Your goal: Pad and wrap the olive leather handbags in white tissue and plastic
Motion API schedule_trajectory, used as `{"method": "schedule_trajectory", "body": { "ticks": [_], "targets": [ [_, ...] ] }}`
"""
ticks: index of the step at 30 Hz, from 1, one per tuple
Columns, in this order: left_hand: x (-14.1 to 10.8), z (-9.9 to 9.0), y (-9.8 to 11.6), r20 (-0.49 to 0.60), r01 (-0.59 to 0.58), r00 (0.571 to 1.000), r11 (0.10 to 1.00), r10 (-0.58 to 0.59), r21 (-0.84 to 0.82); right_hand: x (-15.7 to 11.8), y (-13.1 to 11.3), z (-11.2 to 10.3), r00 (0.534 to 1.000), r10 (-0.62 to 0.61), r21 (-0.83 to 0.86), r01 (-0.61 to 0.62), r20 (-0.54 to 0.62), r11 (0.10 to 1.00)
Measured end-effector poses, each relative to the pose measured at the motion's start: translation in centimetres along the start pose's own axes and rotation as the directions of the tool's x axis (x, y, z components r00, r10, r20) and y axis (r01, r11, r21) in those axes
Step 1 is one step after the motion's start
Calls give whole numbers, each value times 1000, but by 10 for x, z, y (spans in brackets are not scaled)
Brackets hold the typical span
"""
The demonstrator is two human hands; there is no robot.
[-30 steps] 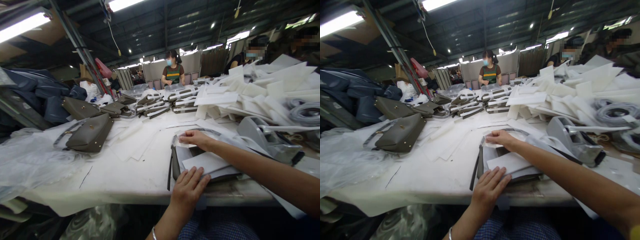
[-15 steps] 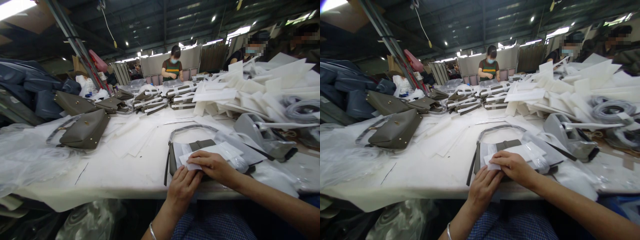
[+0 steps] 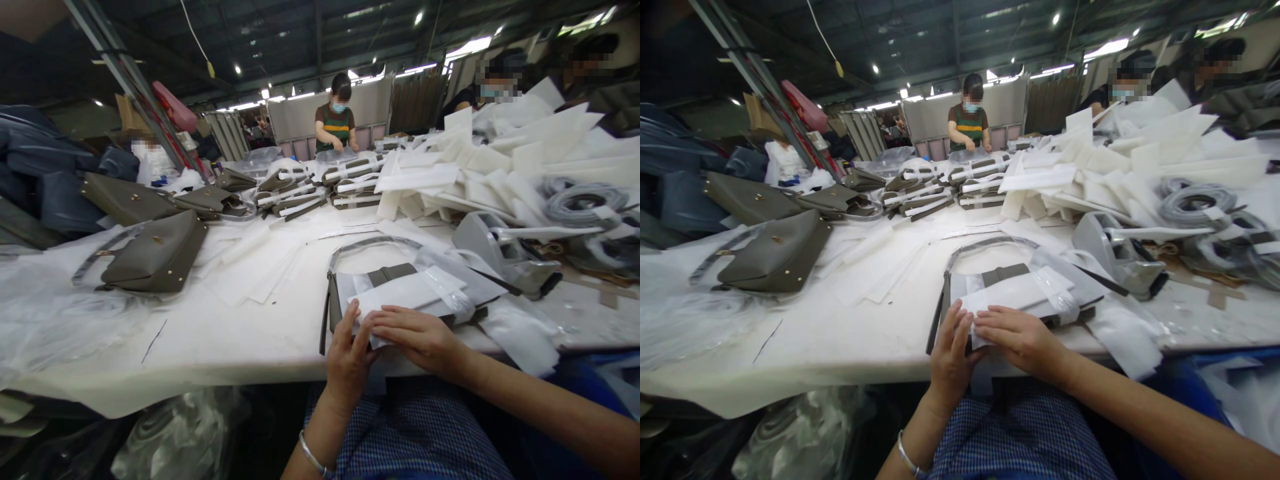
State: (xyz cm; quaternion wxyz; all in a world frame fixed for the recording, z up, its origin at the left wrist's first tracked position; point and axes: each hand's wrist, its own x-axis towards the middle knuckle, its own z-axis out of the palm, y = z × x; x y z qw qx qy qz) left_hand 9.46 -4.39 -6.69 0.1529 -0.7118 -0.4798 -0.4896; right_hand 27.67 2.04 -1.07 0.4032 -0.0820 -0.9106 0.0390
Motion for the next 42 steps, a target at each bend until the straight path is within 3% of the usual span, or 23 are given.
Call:
{"method": "schedule_trajectory", "body": {
  "ticks": [4,6,8,11,14,15,19,23,25,29,31,36,39,42],
  "targets": [
    [6,-5,1,136,-85,987,996,82,19,13,-9,-18,992,-57,106,45,108,993],
    [6,-7,0,154,-117,982,993,113,18,23,2,-26,990,56,101,-69,127,993],
    [5,-7,-1,171,-135,977,990,128,31,34,24,-28,963,243,-39,-240,118,970],
    [4,-7,0,175,-149,975,987,135,69,49,64,-18,846,450,-288,-372,285,882],
    [4,-7,1,154,-151,978,985,138,79,63,91,0,664,512,-376,-352,545,857],
    [4,-7,1,149,-152,979,985,139,77,67,95,6,623,507,-376,-341,596,862],
    [5,-7,1,148,-142,980,987,130,70,81,99,25,580,453,-340,-300,677,891],
    [4,-6,0,156,-147,979,986,133,81,77,86,33,607,468,-371,-288,643,883],
    [3,-6,1,146,-151,980,985,137,88,64,73,31,669,443,-378,-253,597,891],
    [1,-5,1,145,-150,980,986,139,74,28,41,14,838,308,-341,-158,450,927],
    [0,-5,1,152,-143,980,988,132,62,13,25,2,881,299,-324,-180,367,929],
    [1,-7,1,162,-120,980,992,111,45,-19,-11,-23,932,283,-216,-236,227,948],
    [3,-8,1,181,-114,978,993,107,33,-42,-26,-25,975,133,-132,-110,180,985],
    [4,-10,1,213,-105,972,994,97,28,-60,-30,-12,964,-27,-109,58,265,992]
  ]
}}
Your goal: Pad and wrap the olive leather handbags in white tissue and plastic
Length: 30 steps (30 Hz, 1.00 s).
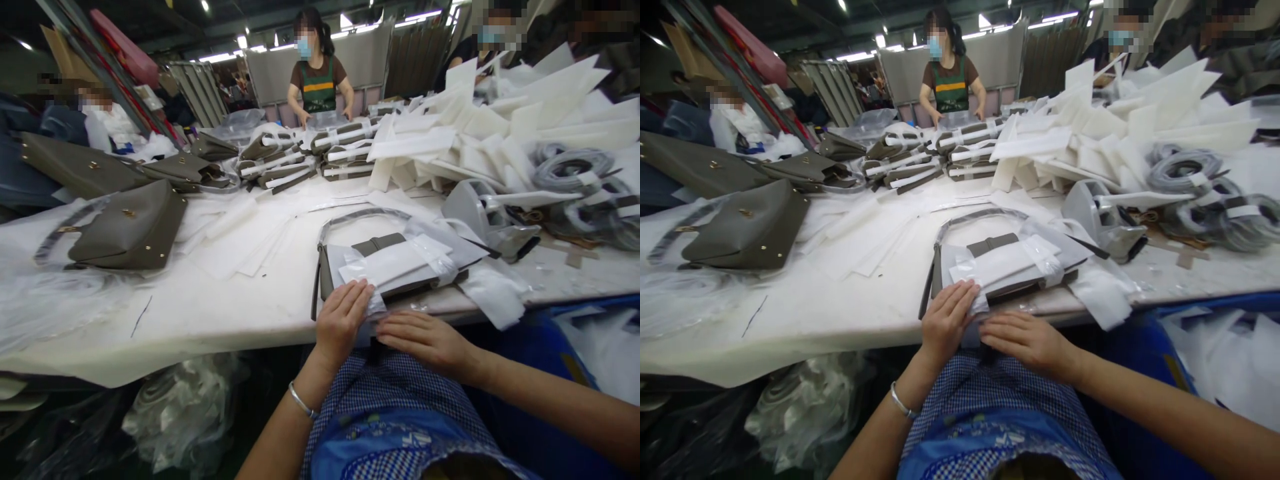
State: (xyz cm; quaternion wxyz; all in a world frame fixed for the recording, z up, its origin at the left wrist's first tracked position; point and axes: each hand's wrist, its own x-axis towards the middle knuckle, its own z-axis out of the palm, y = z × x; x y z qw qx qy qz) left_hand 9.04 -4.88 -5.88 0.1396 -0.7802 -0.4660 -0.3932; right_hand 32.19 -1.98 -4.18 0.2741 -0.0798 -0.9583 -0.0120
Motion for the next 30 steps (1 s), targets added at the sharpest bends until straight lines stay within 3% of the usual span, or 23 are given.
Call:
{"method": "schedule_trajectory", "body": {
  "ticks": [2,4,9,14,18,22,30],
  "targets": [
    [0,-1,0,15,6,1000,1000,-6,3,-1,1,16,996,-81,-60,83,32,995],
    [1,-3,-1,28,5,1000,1000,-5,5,3,4,31,991,-135,-123,133,-9,983],
    [3,-8,-2,92,-15,996,1000,15,4,23,10,49,982,-142,-129,126,-123,984],
    [4,-10,-4,109,-46,993,999,44,16,24,5,43,977,-133,-7,134,-169,991],
    [4,-10,-5,109,-82,991,996,78,38,1,-4,33,978,-90,107,111,-190,988],
    [5,-9,-4,100,-71,993,996,65,60,-19,-11,23,992,-1,212,28,-130,977],
    [2,-4,4,117,-18,993,992,3,127,-12,-12,13,989,84,310,-42,-125,950]
  ]
}}
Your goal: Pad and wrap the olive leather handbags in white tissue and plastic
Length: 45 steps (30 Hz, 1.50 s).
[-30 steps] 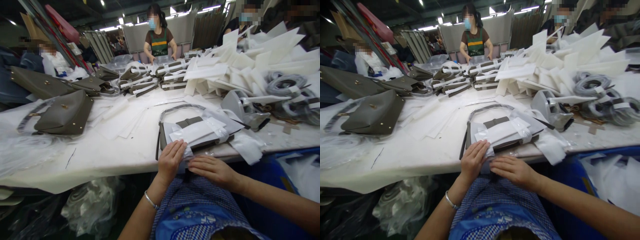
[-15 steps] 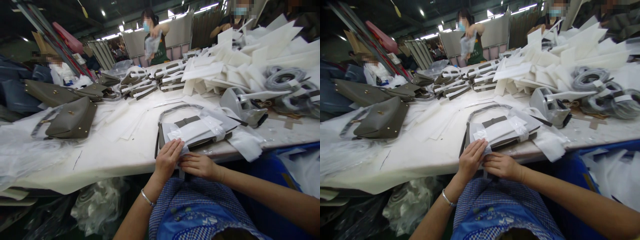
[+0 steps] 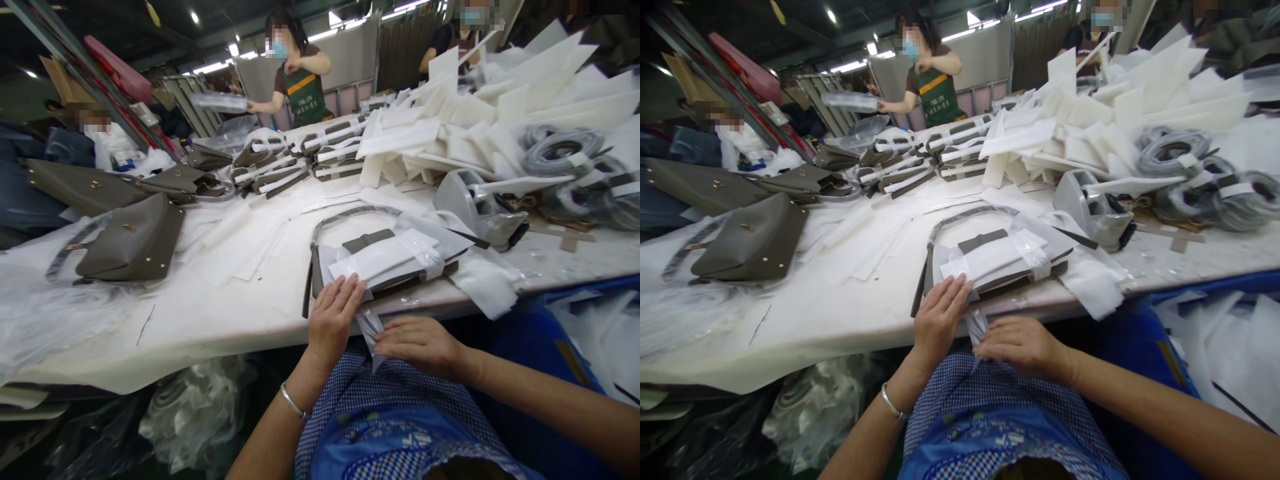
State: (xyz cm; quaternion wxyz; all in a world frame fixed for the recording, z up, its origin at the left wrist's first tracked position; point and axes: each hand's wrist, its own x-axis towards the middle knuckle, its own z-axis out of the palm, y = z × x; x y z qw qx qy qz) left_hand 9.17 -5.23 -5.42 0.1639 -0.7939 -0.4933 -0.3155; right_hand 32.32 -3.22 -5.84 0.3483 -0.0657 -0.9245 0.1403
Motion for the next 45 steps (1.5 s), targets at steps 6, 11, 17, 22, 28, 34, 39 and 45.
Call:
{"method": "schedule_trajectory", "body": {
  "ticks": [6,11,17,22,28,34,39,45],
  "targets": [
    [6,-3,16,-8,50,999,998,-50,47,-4,-10,0,1000,-12,2,12,18,1000],
    [10,-4,21,9,27,1000,994,-28,101,4,-19,-4,997,70,18,-70,40,997],
    [5,3,-1,34,-52,998,996,50,73,10,-21,-2,994,108,64,-108,1,992],
    [5,12,-5,-27,-27,999,998,29,62,0,-29,14,983,175,90,-169,-62,981],
    [5,15,-2,-47,-6,999,996,10,92,7,-50,18,965,240,130,-226,-106,965],
    [6,11,-4,23,-38,999,995,36,93,37,-53,-13,902,393,183,-363,-176,914],
    [4,8,0,34,-6,999,994,3,107,69,-35,-39,808,542,151,-520,-232,841],
    [1,7,1,-3,15,1000,999,-14,47,112,11,-45,792,568,77,-566,-223,821]
  ]
}}
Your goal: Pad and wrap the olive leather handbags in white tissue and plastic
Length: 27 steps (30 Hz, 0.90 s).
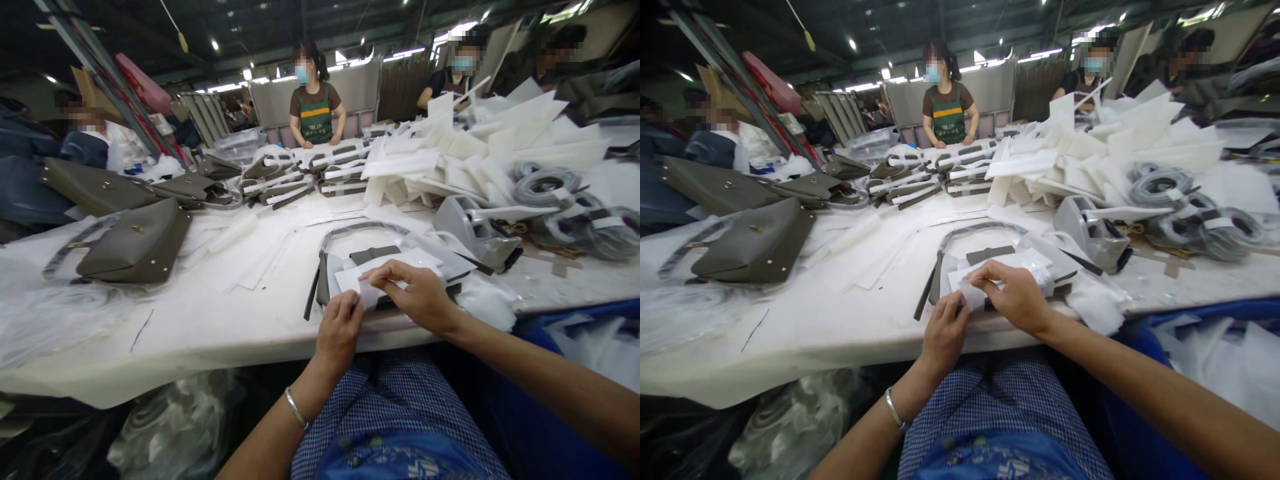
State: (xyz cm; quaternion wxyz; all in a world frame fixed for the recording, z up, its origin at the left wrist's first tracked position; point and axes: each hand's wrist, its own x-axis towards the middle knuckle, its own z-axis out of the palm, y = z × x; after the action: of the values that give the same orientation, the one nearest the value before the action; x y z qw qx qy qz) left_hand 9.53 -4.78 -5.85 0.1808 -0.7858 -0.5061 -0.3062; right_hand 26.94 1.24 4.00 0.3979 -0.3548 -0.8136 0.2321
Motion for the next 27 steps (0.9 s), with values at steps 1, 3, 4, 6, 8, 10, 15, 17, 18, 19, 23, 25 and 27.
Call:
{"method": "schedule_trajectory", "body": {
  "ticks": [1,3,4,6,8,10,15,17,18,19,23,25,27],
  "targets": [
    [0,-1,-1,-24,-8,1000,1000,8,-16,10,4,4,1000,6,-32,-6,1,999],
    [0,-2,-3,-73,-26,997,999,23,-44,27,14,13,1000,27,-100,-26,8,995],
    [0,-2,-5,-89,-34,996,998,29,-55,33,19,18,999,39,-139,-36,17,990],
    [0,-3,-6,-103,-45,994,996,37,-75,43,31,27,996,72,-228,-60,48,972],
    [0,-3,-7,-107,-48,994,994,38,-93,48,41,34,990,110,-307,-76,94,949],
    [1,-4,-7,-107,-44,994,993,33,-108,52,49,38,979,137,-345,-78,150,935],
    [7,-6,-7,-73,-27,997,996,21,-83,59,52,40,954,165,-329,-76,250,941],
    [9,-8,-8,-34,-40,999,998,38,-57,62,52,40,948,157,-327,-60,277,943],
    [10,-9,-8,-15,-47,999,998,46,-42,64,52,41,946,153,-332,-52,285,942],
    [12,-10,-8,3,-55,999,998,55,-28,66,52,41,945,149,-339,-44,292,940],
    [17,-13,-7,83,-86,993,995,82,46,73,60,43,941,105,-359,20,323,933],
    [19,-14,-5,131,-90,988,990,76,106,75,63,45,941,81,-357,44,328,933],
    [21,-14,-2,168,-72,985,985,45,158,76,65,47,950,73,-356,42,304,933]
  ]
}}
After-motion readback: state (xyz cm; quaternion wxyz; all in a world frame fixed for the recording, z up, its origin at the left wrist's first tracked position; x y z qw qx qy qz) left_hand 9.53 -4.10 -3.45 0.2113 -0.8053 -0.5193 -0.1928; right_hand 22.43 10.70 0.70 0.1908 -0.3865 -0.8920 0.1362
